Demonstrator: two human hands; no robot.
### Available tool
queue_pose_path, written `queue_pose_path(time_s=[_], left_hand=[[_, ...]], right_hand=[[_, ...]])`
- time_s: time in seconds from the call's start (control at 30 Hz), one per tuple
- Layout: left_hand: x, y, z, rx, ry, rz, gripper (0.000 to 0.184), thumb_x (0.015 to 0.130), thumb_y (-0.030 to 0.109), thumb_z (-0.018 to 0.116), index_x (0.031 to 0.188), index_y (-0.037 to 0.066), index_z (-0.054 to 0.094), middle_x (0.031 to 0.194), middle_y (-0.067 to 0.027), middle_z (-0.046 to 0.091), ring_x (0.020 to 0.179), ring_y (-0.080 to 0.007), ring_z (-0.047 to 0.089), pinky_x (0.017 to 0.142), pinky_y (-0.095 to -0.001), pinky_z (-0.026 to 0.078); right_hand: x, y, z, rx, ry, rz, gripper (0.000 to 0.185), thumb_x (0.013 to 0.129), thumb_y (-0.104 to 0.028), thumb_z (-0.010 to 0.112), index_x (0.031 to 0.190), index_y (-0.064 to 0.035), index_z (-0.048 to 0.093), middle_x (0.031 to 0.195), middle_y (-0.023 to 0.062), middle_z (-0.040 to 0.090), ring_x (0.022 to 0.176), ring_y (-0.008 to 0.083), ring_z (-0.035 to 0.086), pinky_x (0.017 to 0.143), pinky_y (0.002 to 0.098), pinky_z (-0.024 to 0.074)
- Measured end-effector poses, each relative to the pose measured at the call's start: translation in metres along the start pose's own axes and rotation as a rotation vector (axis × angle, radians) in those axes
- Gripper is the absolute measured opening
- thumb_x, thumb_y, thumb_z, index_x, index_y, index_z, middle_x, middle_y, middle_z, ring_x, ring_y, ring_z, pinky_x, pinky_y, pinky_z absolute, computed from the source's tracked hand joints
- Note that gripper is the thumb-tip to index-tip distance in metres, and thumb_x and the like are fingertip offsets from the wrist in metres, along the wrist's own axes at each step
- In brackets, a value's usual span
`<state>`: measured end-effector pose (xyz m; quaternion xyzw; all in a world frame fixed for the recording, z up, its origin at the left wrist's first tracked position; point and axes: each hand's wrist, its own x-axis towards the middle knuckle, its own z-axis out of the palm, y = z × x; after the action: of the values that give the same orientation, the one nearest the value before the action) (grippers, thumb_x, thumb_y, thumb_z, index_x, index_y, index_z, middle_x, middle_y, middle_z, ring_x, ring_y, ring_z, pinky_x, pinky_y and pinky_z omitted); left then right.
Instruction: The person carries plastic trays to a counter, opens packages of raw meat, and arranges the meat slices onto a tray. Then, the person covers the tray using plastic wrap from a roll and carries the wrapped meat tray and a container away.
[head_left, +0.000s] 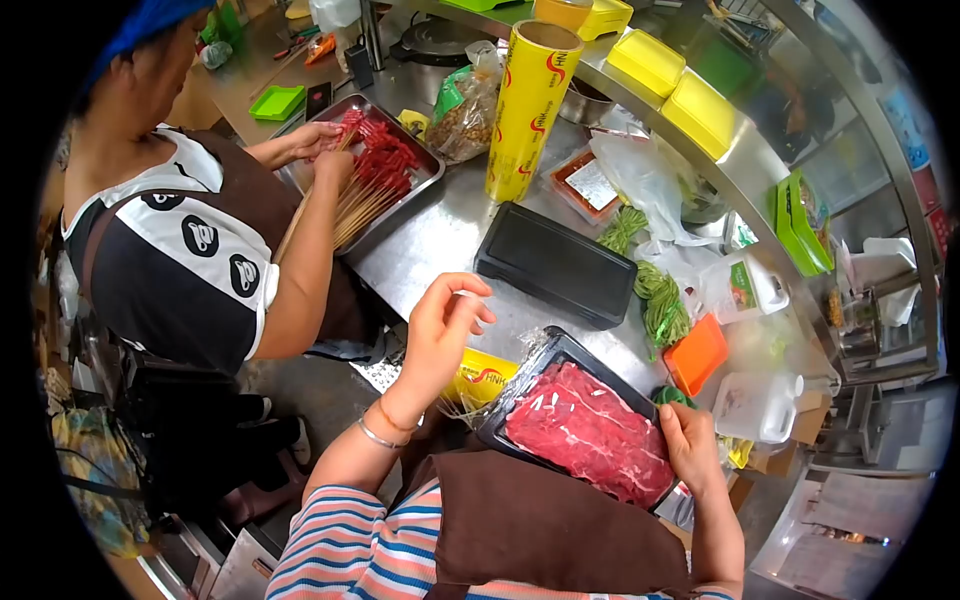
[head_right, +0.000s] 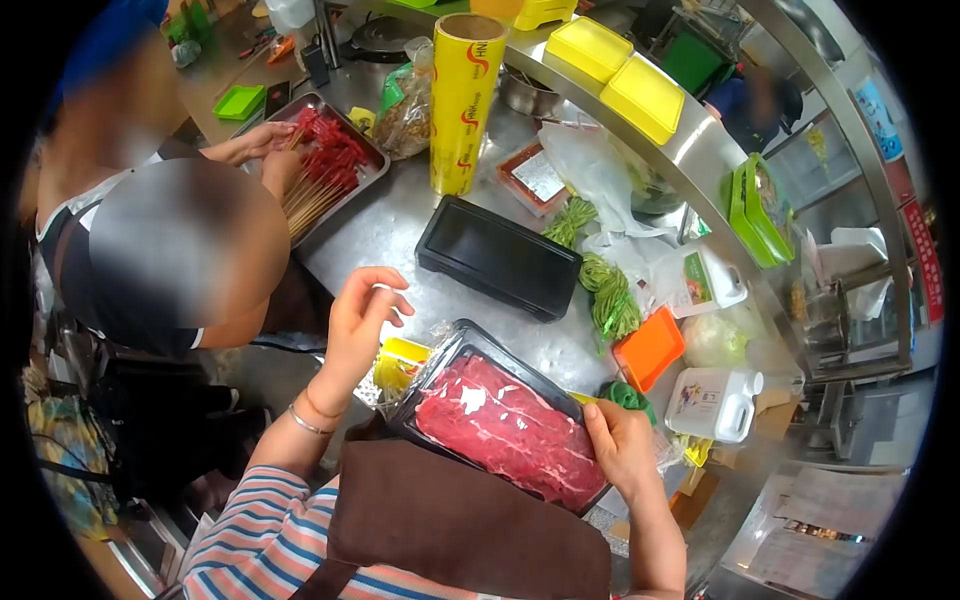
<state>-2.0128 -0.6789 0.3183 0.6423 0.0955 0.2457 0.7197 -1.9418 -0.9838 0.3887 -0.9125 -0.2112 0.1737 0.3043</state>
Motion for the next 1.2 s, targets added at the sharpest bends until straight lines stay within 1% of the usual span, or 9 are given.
queue_pose_path(time_s=[0.17, 0.33, 0.43, 0.5, 0.63, 0.67, 0.77, 0.93, 1.2], left_hand=[[0.005, 0.028, 0.006, 0.405, -0.329, 0.371, 0.03, 0.073, -0.011, 0.061, 0.101, 0.001, 0.061, 0.101, -0.0106, 0.059, 0.077, -0.0147, 0.061, 0.066, -0.0254, 0.05], [0.007, 0.004, 0.011, 0.4, -0.235, 0.403, 0.018, 0.078, -0.006, 0.06, 0.096, -0.002, 0.062, 0.092, -0.0079, 0.061, 0.073, -0.0143, 0.06, 0.064, -0.0249, 0.049], [0.009, -0.03, 0.009, 0.205, -0.012, 0.012, 0.011, 0.086, 0.002, 0.057, 0.096, 0.0, 0.061, 0.087, -0.0044, 0.059, 0.07, -0.0116, 0.058, 0.061, -0.0238, 0.047], [0.009, -0.048, 0.012, -0.422, 0.029, -0.481, 0.011, 0.091, 0.009, 0.054, 0.1, 0.004, 0.059, 0.086, -0.0014, 0.057, 0.068, -0.0096, 0.055, 0.059, -0.0226, 0.045], [0.001, -0.036, 0.0, -0.494, 0.124, -0.643, 0.026, 0.095, 0.03, 0.048, 0.104, 0.007, 0.057, 0.094, -0.0024, 0.059, 0.08, -0.0106, 0.055, 0.065, -0.0258, 0.047], [-0.003, -0.041, -0.011, -0.449, -0.099, -0.716, 0.046, 0.094, 0.047, 0.042, 0.107, 0.006, 0.059, 0.095, -0.0043, 0.061, 0.085, -0.0112, 0.055, 0.07, -0.0277, 0.047], [-0.026, -0.008, -0.004, -0.518, -0.351, -0.856, 0.059, 0.093, 0.055, 0.037, 0.109, 0.004, 0.061, 0.095, -0.0055, 0.062, 0.085, -0.0115, 0.055, 0.071, -0.0274, 0.046], [-0.014, 0.005, 0.013, -0.463, -0.072, -0.604, 0.021, 0.091, 0.02, 0.059, 0.098, 0.001, 0.062, 0.076, -0.0022, 0.061, 0.066, -0.0101, 0.056, 0.062, -0.0232, 0.046], [0.002, 0.006, 0.009, -0.464, -0.078, -0.353, 0.018, 0.097, 0.02, 0.047, 0.087, 0.006, 0.054, 0.061, 0.0048, 0.041, 0.051, -0.0025, 0.037, 0.045, -0.0182, 0.029]], right_hand=[[-0.004, 0.001, 0.001, -0.01, -0.004, -0.006, 0.047, 0.095, -0.034, 0.047, 0.067, 0.0036, 0.042, 0.055, 0.0088, 0.03, 0.055, 0.0133, 0.03, 0.049, 0.0342, 0.0307], [-0.007, -0.001, 0.003, -0.001, -0.004, 0.002, 0.047, 0.096, -0.033, 0.046, 0.067, 0.0034, 0.042, 0.055, 0.0072, 0.03, 0.055, 0.0128, 0.03, 0.049, 0.0337, 0.0301], [-0.01, -0.002, 0.004, -0.001, 0.032, -0.04, 0.046, 0.096, -0.033, 0.046, 0.067, 0.0034, 0.041, 0.056, 0.0067, 0.031, 0.056, 0.0124, 0.03, 0.049, 0.0331, 0.0298], [-0.012, -0.005, 0.004, -0.008, 0.044, -0.048, 0.045, 0.095, -0.032, 0.046, 0.067, 0.0033, 0.04, 0.056, 0.0069, 0.031, 0.056, 0.0123, 0.03, 0.049, 0.033, 0.0298], [-0.015, -0.007, 0.001, -0.042, 0.049, 0.01, 0.044, 0.095, -0.03, 0.046, 0.068, 0.0034, 0.041, 0.056, 0.0068, 0.032, 0.056, 0.012, 0.03, 0.049, 0.0331, 0.0298], [-0.016, -0.006, 0.001, -0.045, 0.06, 0.004, 0.043, 0.095, -0.03, 0.047, 0.068, 0.0035, 0.042, 0.056, 0.0071, 0.032, 0.057, 0.0118, 0.03, 0.049, 0.0331, 0.0298], [-0.015, -0.009, 0.003, -0.037, 0.064, 0.005, 0.044, 0.095, -0.03, 0.047, 0.068, 0.0037, 0.043, 0.056, 0.0078, 0.032, 0.057, 0.0116, 0.03, 0.049, 0.033, 0.0299], [-0.012, -0.002, 0.003, -0.011, 0.054, 0.007, 0.046, 0.095, -0.034, 0.048, 0.068, 0.0038, 0.043, 0.055, 0.0089, 0.033, 0.057, 0.0121, 0.03, 0.049, 0.0329, 0.0303], [-0.012, -0.01, 0.002, -0.046, 0.043, -0.031, 0.047, 0.095, -0.034, 0.049, 0.067, 0.0039, 0.044, 0.054, 0.0103, 0.033, 0.054, 0.0134, 0.031, 0.048, 0.0331, 0.0305]])
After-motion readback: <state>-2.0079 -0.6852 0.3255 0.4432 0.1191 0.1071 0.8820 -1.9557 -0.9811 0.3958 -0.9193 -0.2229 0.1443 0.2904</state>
